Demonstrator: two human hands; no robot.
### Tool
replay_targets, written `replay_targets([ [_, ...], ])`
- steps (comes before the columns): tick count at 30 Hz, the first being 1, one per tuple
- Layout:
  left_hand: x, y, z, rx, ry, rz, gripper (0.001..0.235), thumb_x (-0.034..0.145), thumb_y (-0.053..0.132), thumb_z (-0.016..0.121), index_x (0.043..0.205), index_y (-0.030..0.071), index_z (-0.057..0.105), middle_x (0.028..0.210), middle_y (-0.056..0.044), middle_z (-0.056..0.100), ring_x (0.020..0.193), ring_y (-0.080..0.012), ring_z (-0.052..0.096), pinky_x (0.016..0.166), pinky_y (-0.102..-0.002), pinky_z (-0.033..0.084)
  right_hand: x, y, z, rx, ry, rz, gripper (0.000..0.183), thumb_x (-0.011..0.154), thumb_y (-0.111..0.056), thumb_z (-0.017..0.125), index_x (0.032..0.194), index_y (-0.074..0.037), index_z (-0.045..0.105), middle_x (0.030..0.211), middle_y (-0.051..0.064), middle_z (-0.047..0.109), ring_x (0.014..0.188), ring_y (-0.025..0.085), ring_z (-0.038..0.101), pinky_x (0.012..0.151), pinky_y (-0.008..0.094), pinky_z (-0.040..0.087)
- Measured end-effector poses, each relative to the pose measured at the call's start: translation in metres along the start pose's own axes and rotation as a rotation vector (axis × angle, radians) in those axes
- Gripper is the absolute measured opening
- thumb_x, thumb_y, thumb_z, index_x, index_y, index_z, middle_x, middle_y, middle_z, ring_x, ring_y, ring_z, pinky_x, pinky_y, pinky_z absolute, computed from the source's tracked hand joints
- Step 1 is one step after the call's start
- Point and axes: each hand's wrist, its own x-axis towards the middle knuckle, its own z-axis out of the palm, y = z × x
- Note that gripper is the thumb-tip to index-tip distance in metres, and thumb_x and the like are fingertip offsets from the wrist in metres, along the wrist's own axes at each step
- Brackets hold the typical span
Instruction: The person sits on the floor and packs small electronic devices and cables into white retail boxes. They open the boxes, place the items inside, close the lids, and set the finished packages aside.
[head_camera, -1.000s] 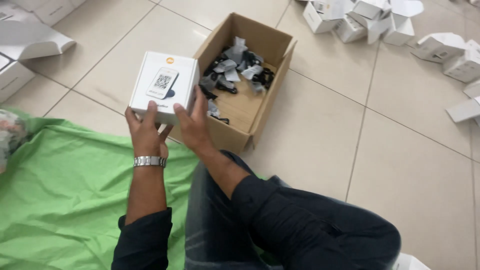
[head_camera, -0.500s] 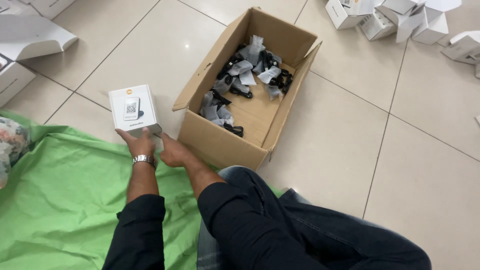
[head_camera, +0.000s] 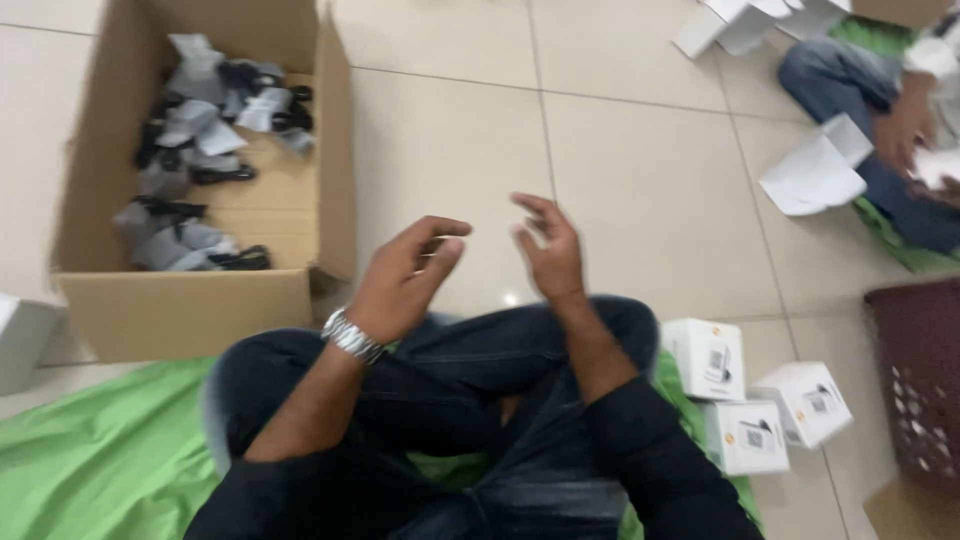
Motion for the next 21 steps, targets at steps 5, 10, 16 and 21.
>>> replay_targets([
  [5,0.078,-0.036,0.168,0.129,-0.364,-0.101,0.041,0.099,0.042,0.057,0.119,0.009,0.07,0.11,-0.012,0.077,0.101,-0.0229,0.075,0.086,-0.036,0.06,-0.114,0.109,-0.232,-0.67,0.402,0.488,0.068,0.083,-0.029,0.081,0.141,-0.006,0.052,0.143,0.019,0.057,0.137,0.034,0.051,0.114,0.048,0.042],
  [10,0.116,-0.09,0.291,0.196,-0.527,-0.123,0.049,0.097,0.051,0.056,0.118,0.009,0.07,0.112,-0.013,0.076,0.104,-0.0263,0.074,0.091,-0.04,0.057,-0.206,0.156,-0.301,-1.047,0.16,1.014,0.14,0.059,-0.061,0.098,0.16,-0.015,0.012,0.166,0.029,0.011,0.149,0.053,0.012,0.106,0.067,0.021],
  [16,0.14,-0.133,0.307,0.315,-0.561,-0.223,0.06,0.095,0.059,0.053,0.121,0.008,0.071,0.113,-0.015,0.076,0.109,-0.0307,0.073,0.097,-0.042,0.056,-0.154,0.179,-0.303,-0.987,0.099,1.075,0.145,0.053,-0.059,0.091,0.167,-0.013,0.012,0.154,0.028,0.038,0.14,0.045,0.04,0.117,0.056,0.033],
  [21,0.154,-0.139,0.242,0.081,-0.259,-0.454,0.093,0.091,0.068,0.062,0.156,0.007,0.034,0.147,-0.031,0.049,0.132,-0.0399,0.056,0.103,-0.045,0.049,-0.015,0.112,-0.198,-0.429,0.0,0.467,0.121,0.057,-0.056,0.088,0.149,0.005,0.038,0.135,0.024,0.066,0.128,0.033,0.067,0.106,0.041,0.054],
])
